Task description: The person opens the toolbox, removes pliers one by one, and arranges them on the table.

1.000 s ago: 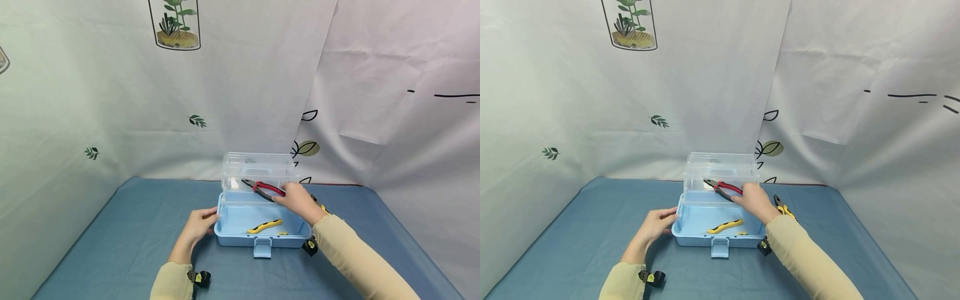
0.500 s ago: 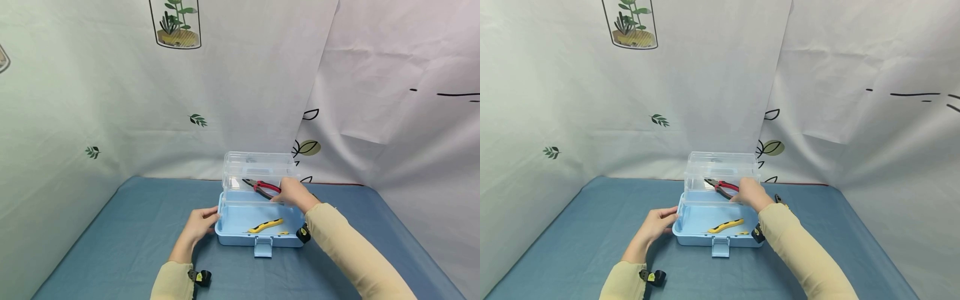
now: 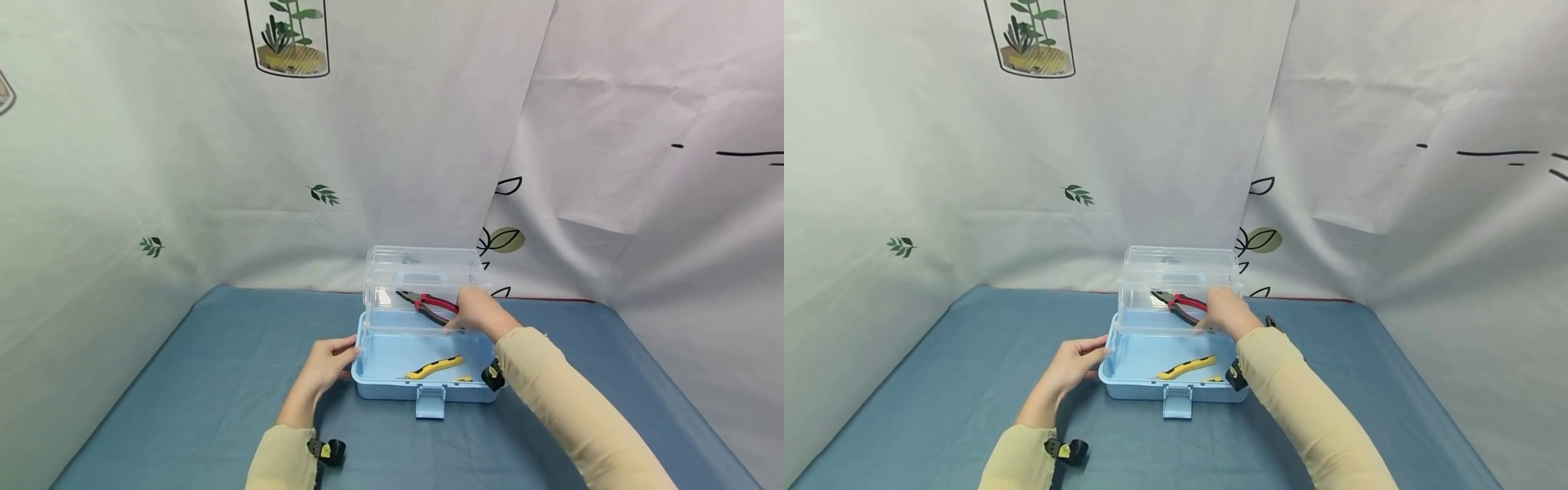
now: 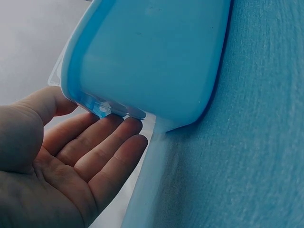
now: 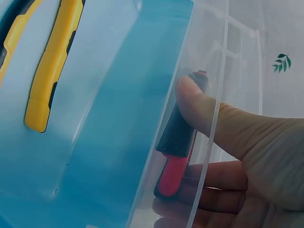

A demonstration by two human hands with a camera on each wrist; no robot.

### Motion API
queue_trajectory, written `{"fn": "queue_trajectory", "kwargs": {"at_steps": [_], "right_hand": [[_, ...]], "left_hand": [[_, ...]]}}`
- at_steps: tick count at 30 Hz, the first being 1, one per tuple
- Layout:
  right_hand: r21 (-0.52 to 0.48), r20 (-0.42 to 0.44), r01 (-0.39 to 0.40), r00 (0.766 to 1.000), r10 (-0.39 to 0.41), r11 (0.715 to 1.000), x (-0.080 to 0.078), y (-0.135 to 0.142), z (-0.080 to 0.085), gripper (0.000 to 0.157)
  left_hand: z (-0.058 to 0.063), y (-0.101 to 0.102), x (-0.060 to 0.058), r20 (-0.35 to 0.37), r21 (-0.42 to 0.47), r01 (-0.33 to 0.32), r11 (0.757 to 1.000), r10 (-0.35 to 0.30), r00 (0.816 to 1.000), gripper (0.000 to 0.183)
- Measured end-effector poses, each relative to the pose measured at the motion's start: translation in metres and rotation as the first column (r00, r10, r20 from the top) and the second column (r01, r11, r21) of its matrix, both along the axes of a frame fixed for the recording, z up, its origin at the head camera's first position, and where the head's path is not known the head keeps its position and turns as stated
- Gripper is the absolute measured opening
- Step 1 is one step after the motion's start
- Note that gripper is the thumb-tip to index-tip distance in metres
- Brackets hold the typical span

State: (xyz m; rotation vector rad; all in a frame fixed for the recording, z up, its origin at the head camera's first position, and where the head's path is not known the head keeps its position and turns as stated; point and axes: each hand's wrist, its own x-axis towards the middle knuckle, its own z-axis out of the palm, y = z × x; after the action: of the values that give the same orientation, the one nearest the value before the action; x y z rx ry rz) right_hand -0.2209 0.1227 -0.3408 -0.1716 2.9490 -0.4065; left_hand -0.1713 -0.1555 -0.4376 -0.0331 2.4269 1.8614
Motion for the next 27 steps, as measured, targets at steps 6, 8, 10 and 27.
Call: {"fn": "queue_trajectory", "kwargs": {"at_steps": [6,8,10,27], "right_hand": [[-0.063,-0.018,-0.005,1.000,0.004,0.998,0.002,0.005,-0.005,0.032],[-0.091,-0.028,-0.012,1.000,0.009,0.996,0.003,0.009,-0.007,0.033],[-0.124,-0.039,-0.028,0.999,0.023,0.992,0.005,0.014,-0.009,0.035],[-0.244,-0.011,-0.108,0.994,0.109,0.964,0.017,0.023,-0.002,0.058]], "left_hand": [[0.000,0.000,0.001,0.000,-0.006,0.003,1.000,-0.003,1.000,0.036],[0.000,0.000,0.002,0.002,-0.008,0.006,1.000,-0.006,1.000,0.036],[0.001,0.001,0.003,0.006,-0.002,0.012,1.000,-0.012,1.000,0.036],[-0.001,0.000,0.001,0.007,0.003,-0.001,1.000,0.001,1.000,0.036]]}}
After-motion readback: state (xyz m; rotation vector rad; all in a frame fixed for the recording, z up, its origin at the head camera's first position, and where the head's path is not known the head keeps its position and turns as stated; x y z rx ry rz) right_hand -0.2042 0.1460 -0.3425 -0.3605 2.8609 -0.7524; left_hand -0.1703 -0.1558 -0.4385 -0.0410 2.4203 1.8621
